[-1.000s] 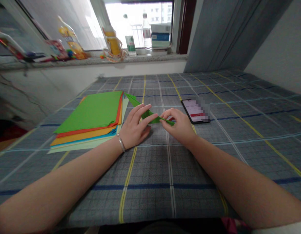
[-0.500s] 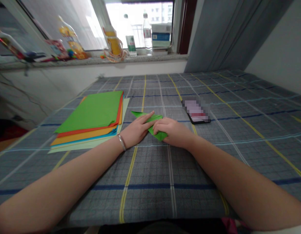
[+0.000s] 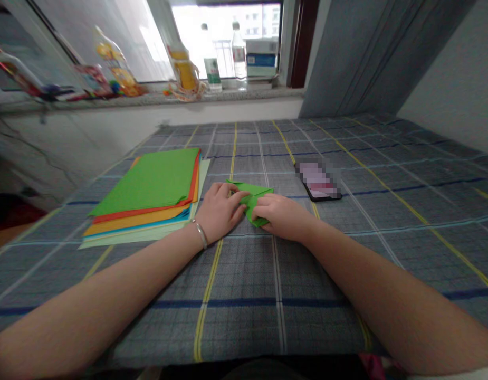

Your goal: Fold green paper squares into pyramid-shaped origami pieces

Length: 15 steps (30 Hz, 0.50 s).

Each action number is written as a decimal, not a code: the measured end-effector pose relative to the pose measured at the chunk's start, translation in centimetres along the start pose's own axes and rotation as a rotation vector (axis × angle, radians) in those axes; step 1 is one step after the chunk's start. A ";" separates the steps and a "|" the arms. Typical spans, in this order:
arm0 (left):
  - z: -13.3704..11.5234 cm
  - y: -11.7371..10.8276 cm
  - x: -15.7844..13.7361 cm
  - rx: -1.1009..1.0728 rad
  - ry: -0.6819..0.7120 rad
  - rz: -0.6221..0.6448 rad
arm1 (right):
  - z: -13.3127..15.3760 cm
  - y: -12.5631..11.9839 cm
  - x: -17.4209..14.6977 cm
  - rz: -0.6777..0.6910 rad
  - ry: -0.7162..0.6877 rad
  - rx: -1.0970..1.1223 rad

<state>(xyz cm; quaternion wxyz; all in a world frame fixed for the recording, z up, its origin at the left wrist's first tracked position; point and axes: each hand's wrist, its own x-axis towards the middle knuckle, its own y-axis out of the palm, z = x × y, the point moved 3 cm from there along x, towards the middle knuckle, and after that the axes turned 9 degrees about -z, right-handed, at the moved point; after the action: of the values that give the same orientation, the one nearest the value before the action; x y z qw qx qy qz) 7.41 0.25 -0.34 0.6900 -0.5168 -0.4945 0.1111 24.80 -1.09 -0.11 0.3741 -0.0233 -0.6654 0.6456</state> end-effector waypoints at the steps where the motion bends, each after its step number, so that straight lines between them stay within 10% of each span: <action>1: -0.2 0.0 -0.1 0.026 -0.016 0.046 | 0.1 -0.1 0.0 0.003 0.003 -0.019; 15: -1.9 -0.1 -1.2 0.062 -0.051 0.205 | -1.2 -1.6 -0.7 0.078 0.136 -0.026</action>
<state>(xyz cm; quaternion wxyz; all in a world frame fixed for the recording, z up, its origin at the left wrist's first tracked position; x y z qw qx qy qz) 8.27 -1.73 -0.88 0.6776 -0.5402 -0.4529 0.2096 26.72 -0.69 0.82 0.3926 -0.0977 -0.6454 0.6479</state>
